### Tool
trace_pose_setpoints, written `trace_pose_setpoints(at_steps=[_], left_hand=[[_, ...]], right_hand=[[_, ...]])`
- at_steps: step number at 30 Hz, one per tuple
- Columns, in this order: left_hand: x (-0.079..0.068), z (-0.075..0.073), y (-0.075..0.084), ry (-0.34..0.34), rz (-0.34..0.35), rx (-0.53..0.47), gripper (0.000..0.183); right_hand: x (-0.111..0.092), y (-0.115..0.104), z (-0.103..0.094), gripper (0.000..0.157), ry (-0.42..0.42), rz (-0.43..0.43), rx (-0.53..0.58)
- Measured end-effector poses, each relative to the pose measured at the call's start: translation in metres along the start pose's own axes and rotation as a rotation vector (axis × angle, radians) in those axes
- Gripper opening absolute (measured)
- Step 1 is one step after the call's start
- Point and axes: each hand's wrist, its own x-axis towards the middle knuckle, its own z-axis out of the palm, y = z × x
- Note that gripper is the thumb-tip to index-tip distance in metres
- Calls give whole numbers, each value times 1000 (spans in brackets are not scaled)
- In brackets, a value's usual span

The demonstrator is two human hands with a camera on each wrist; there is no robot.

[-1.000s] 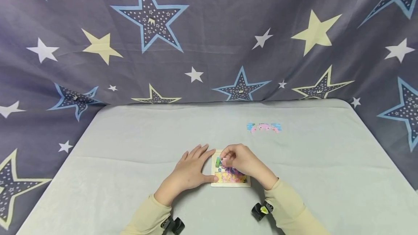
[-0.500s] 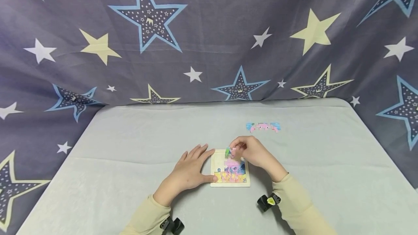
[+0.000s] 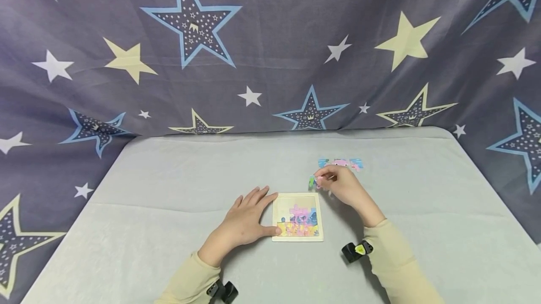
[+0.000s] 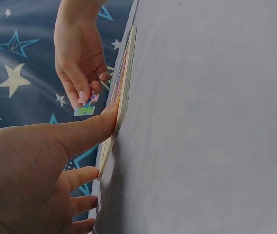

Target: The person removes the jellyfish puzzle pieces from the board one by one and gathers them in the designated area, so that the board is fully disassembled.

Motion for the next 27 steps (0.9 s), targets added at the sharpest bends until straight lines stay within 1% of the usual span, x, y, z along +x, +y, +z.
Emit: trace_pose_setpoints(at_steps=[4, 7, 14, 20, 24, 27], left_hand=[[-1, -2, 1, 1, 1, 3, 85], [-1, -2, 1, 1, -2, 2, 85], [1, -2, 1, -2, 2, 2, 84], [1, -1, 0, -1, 6, -1, 84], [1, 0, 0, -2, 5, 2, 84], [1, 0, 0, -2, 4, 3, 84]], right_hand=[[2, 5, -5, 18, 34, -23, -6], [3, 8, -7, 19, 49, -16, -5], [4, 17, -14, 24, 90, 28, -9], [6, 24, -17, 24, 110, 68, -4], [6, 26, -16, 22, 117, 90, -29], [7, 27, -14, 20, 130, 98, -68]])
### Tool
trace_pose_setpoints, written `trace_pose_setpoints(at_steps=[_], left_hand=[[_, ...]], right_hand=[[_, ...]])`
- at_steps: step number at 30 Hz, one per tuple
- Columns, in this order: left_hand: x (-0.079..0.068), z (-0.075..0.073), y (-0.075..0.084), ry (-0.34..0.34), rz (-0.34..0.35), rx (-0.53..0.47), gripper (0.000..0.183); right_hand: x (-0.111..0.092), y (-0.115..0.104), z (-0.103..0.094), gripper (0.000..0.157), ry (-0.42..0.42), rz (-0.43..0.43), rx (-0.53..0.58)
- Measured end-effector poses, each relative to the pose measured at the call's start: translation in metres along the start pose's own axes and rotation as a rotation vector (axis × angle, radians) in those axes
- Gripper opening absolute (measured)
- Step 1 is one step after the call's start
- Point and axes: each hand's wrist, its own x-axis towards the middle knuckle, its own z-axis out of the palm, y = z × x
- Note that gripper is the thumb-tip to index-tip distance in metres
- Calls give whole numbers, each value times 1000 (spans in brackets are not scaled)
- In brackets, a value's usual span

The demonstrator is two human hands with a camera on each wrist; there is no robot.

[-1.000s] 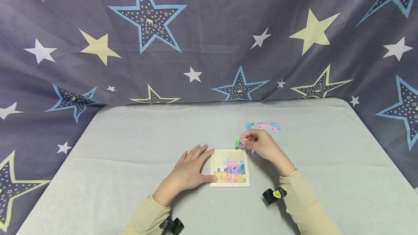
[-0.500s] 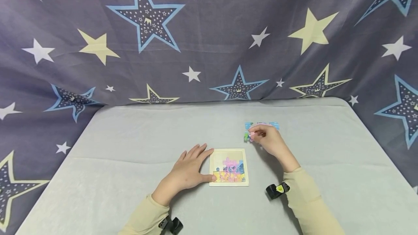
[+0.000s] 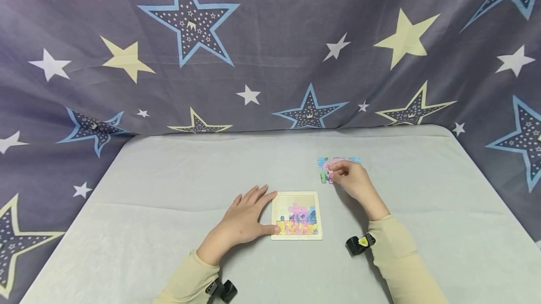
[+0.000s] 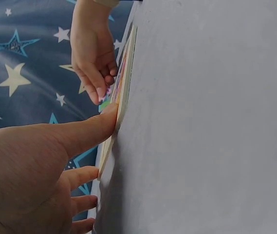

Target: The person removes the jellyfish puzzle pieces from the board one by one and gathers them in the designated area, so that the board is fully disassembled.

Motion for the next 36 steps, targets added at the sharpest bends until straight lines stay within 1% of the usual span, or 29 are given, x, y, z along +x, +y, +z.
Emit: trace_pose_setpoints(at_steps=[6, 15, 20, 24, 30, 34, 36], left_hand=[[0, -1, 0, -2, 0, 5, 85], [0, -2, 0, -6, 7, 9, 84], [1, -1, -1, -9, 5, 10, 85], [2, -1, -1, -12, 1, 10, 85], [2, -1, 0, -12, 0, 5, 84], [1, -1, -1, -15, -1, 4, 85], [1, -1, -1, -19, -6, 3, 85]], right_hand=[[0, 1, 2, 18, 19, -16, -76], [1, -2, 3, 26, -2, 9, -125], [2, -1, 5, 26, -12, 5, -150], [2, 0, 3, 28, -12, -4, -129], [0, -4, -1, 30, -18, -40, -51], [-3, -14, -4, 32, -53, -80, -29], [-5, -20, -5, 31, -85, -118, -29]])
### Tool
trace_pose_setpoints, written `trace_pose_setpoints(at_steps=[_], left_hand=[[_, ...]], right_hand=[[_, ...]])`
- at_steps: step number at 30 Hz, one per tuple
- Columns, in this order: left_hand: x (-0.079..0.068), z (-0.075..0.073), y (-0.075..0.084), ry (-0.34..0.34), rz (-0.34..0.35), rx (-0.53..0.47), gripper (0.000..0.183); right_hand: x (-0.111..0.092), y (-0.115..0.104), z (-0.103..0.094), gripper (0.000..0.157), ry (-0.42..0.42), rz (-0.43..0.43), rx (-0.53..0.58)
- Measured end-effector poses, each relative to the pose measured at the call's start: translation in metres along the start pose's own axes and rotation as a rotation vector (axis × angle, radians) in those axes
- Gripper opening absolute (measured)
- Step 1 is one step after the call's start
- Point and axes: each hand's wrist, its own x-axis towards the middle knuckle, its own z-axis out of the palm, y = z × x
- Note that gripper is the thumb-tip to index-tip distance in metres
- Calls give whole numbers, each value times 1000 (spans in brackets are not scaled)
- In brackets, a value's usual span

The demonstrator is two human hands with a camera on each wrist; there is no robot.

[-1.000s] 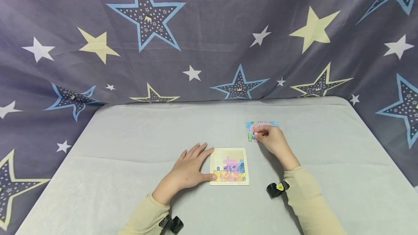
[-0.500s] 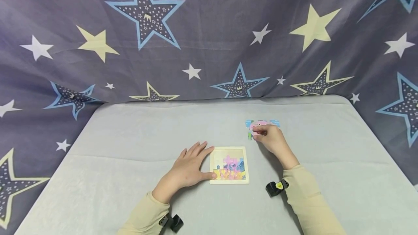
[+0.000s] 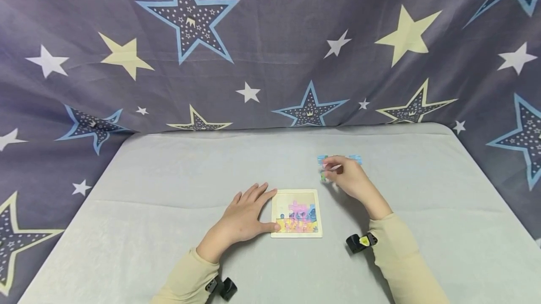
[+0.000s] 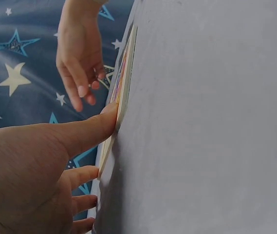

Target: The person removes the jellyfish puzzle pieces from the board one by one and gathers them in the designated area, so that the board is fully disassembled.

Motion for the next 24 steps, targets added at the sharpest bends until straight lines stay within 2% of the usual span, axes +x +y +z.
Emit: trace_pose_setpoints(at_steps=[5, 12, 17, 24], left_hand=[[-1, -1, 1, 0, -3, 9, 85], [-1, -1, 2, -5, -10, 12, 85], [-2, -1, 2, -3, -9, 17, 86], [-2, -2, 2, -5, -6, 18, 85]], right_hand=[[-3, -12, 4, 27, -90, -98, 1], [-7, -23, 15, 25, -240, -114, -8], [-10, -28, 23, 23, -346, -156, -2], [-13, -33, 33, 20, -404, -186, -24]])
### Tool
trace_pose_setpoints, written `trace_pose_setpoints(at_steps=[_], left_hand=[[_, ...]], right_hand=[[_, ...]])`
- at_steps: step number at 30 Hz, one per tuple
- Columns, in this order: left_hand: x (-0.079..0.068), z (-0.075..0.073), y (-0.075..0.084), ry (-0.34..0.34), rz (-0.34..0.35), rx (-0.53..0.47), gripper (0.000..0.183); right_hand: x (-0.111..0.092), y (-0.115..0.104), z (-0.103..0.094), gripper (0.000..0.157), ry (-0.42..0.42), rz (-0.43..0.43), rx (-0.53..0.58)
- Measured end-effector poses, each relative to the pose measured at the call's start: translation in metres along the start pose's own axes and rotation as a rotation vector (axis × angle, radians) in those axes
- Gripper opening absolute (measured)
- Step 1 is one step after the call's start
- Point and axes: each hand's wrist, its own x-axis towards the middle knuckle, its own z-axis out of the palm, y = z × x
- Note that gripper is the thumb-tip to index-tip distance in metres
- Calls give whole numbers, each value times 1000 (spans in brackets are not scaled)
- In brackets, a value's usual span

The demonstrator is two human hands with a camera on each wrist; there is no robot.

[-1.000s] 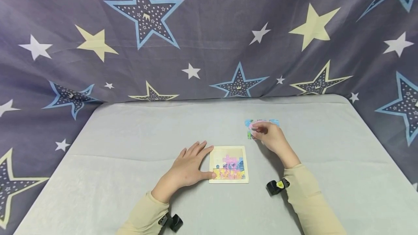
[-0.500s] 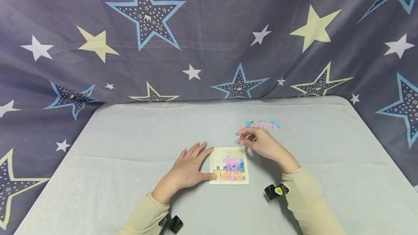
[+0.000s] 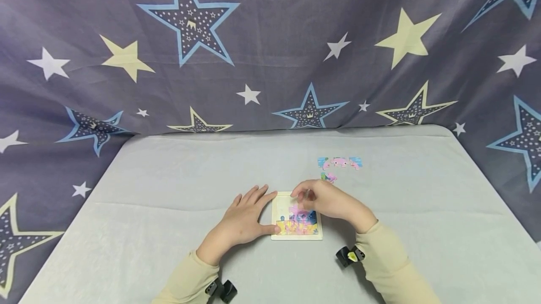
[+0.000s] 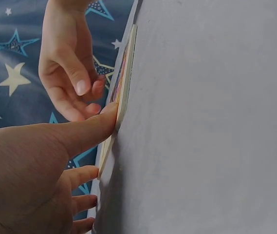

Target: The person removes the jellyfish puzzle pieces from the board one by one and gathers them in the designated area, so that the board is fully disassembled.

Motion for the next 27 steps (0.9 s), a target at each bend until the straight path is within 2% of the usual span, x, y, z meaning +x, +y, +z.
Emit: trace_pose_setpoints(at_steps=[13, 20, 27], left_hand=[[1, 0, -1, -1, 4, -1, 85], [1, 1, -1, 2, 9, 10, 85], [1, 2, -1, 2, 6, 8, 85]], right_hand=[[2, -8, 12, 27, -51, 3, -135], [2, -11, 17, 23, -53, 25, -198], [3, -10, 18, 19, -27, 7, -218]])
